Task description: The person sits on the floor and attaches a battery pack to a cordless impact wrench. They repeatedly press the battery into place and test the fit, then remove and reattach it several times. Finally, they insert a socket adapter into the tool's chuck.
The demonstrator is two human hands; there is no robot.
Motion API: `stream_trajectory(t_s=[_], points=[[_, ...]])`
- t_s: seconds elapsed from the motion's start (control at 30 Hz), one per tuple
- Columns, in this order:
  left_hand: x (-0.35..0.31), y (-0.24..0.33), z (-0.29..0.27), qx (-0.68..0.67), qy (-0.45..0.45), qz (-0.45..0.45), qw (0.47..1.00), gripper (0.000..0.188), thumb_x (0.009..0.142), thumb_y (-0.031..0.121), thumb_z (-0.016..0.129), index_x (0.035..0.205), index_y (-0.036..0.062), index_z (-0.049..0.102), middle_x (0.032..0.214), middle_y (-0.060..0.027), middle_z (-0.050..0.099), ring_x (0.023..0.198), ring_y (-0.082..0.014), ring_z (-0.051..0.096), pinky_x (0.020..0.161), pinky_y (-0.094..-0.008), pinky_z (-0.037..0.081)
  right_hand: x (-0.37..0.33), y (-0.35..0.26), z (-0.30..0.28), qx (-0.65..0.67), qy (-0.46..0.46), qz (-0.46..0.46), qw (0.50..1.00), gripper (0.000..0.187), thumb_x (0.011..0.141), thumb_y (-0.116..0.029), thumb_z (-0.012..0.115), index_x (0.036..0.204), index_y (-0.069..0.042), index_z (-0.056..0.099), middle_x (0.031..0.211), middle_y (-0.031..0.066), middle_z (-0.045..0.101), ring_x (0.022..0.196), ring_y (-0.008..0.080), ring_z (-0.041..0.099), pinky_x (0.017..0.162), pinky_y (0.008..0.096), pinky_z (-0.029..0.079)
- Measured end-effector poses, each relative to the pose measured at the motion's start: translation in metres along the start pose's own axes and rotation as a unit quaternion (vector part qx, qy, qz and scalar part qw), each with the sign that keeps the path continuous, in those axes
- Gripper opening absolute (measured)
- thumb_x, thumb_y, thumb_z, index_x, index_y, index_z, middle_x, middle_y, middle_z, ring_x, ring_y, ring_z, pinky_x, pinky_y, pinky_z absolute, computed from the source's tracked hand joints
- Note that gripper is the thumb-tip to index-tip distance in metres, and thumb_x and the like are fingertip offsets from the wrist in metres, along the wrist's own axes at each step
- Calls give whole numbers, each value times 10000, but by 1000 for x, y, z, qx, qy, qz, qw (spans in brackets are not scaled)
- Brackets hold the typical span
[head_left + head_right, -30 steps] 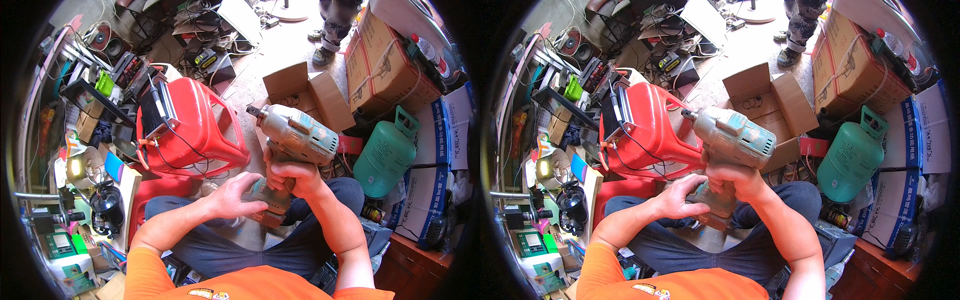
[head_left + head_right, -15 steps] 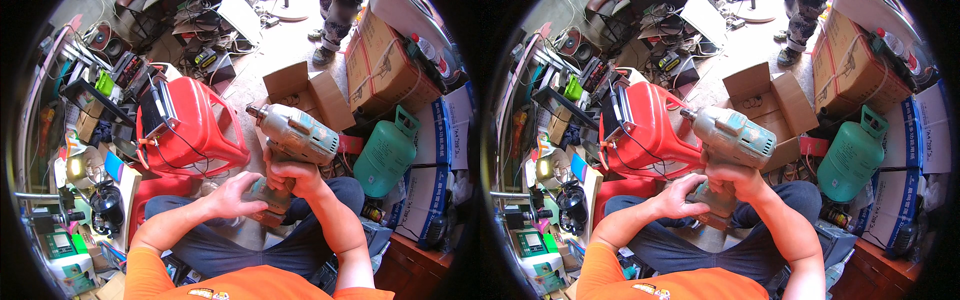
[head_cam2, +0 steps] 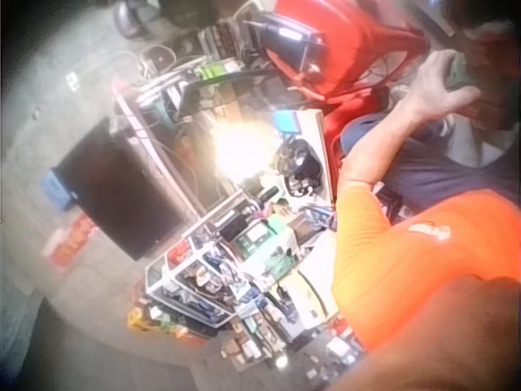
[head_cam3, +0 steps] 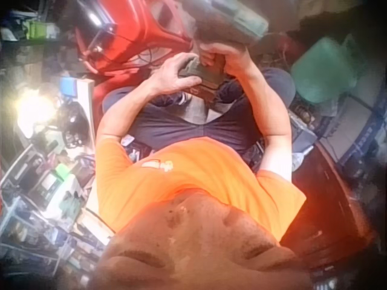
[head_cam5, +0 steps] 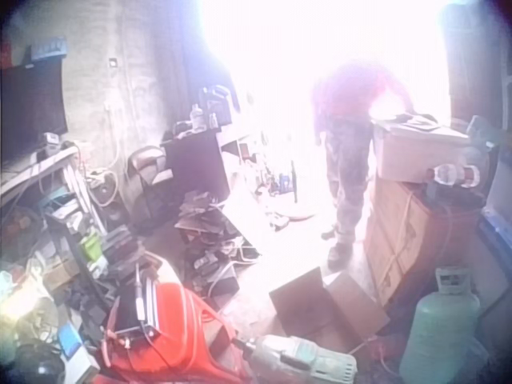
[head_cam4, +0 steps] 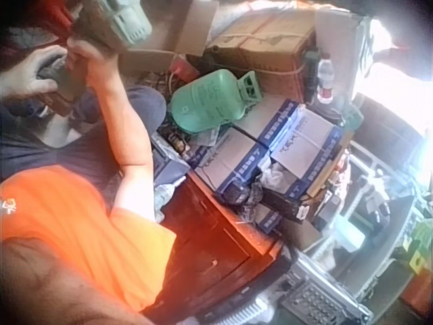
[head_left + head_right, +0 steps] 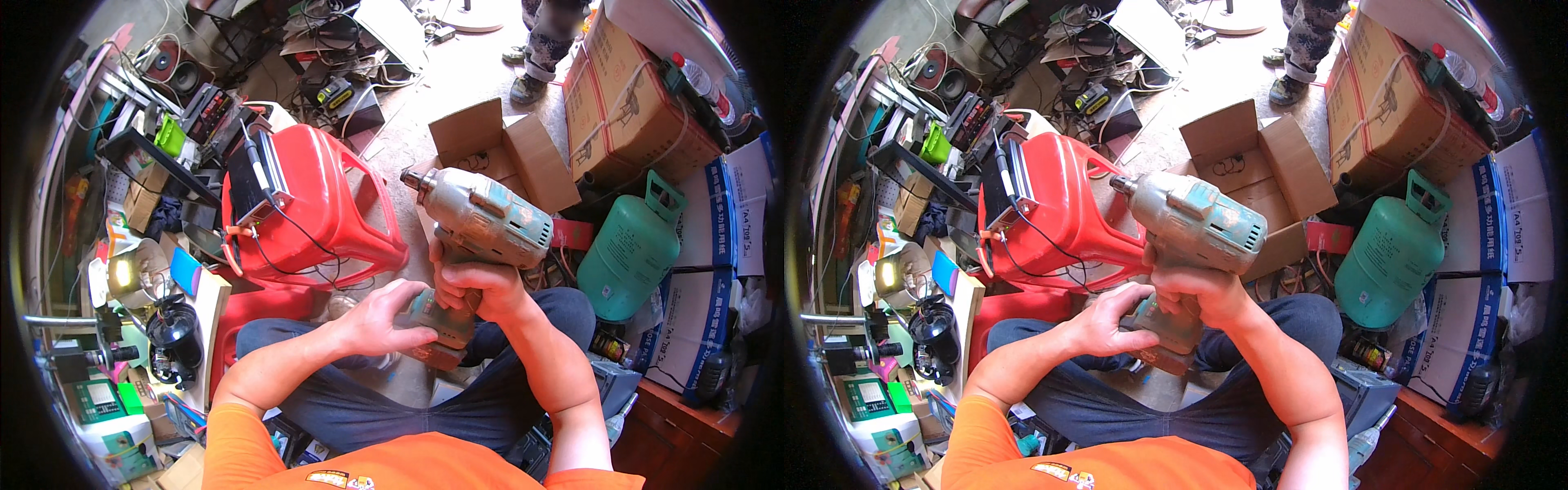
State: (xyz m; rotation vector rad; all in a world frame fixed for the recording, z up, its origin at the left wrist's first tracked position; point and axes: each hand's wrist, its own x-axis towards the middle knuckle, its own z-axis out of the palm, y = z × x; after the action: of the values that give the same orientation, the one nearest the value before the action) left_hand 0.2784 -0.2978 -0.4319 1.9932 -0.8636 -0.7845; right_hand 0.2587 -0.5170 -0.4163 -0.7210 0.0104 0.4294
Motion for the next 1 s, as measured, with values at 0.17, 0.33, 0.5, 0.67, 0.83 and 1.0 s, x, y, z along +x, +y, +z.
stream_trajectory(t_s=[0.17, 0.33, 0.5, 0.67, 0.83, 1.0], points=[[0, 2, -1, -4, -3, -3, 1000, 696, 792, 439, 741, 1268, -8, 499, 1126, -216, 573, 1064, -372, 578, 906, -413, 462, 0, 0, 0, -6, 7, -1, 1000, 325, 768, -97, 624, 1048, 4, 494, 600, 40, 467, 491, 152, 460, 535, 302, 392], [0, 1, -1, -8, -6, -9, 1000, 695, 791, 443, 740, 1267, -4, 502, 1129, -214, 575, 1068, -370, 577, 913, -414, 459, 0, 0, 0, -5, 6, -2, 1000, 312, 765, -97, 620, 1033, 6, 497, 598, 39, 467, 490, 153, 463, 537, 302, 396], [0, 0, -1, -10, -6, -7, 1000, 701, 789, 445, 741, 1266, -10, 504, 1132, -215, 577, 1073, -368, 578, 915, -411, 461, 1, 1, -1, -3, 18, -3, 1000, 293, 761, -93, 620, 1014, 2, 506, 594, 38, 465, 490, 154, 467, 536, 300, 398], [1, 0, 0, -15, -12, -19, 1000, 713, 789, 446, 741, 1271, -20, 500, 1149, -220, 577, 1095, -368, 576, 930, -412, 459, 0, 0, -1, -14, 13, -2, 1000, 290, 764, -88, 621, 1017, -1, 509, 594, 38, 467, 490, 152, 469, 539, 304, 408], [1, -2, 0, -11, -6, -7, 1000, 708, 789, 442, 741, 1272, -16, 500, 1148, -217, 579, 1093, -366, 576, 931, -410, 459, 0, 0, 0, -13, 16, -4, 1000, 285, 769, -87, 618, 1019, -3, 511, 597, 39, 470, 492, 150, 473, 543, 306, 416], [1, 0, 0, -15, -6, -8, 1000, 699, 790, 438, 742, 1270, -11, 502, 1139, -214, 580, 1083, -366, 577, 927, -412, 459, 0, 2, -1, -7, 15, -5, 1000, 296, 771, -93, 622, 1028, 3, 510, 594, 38, 470, 491, 150, 473, 543, 307, 416]])
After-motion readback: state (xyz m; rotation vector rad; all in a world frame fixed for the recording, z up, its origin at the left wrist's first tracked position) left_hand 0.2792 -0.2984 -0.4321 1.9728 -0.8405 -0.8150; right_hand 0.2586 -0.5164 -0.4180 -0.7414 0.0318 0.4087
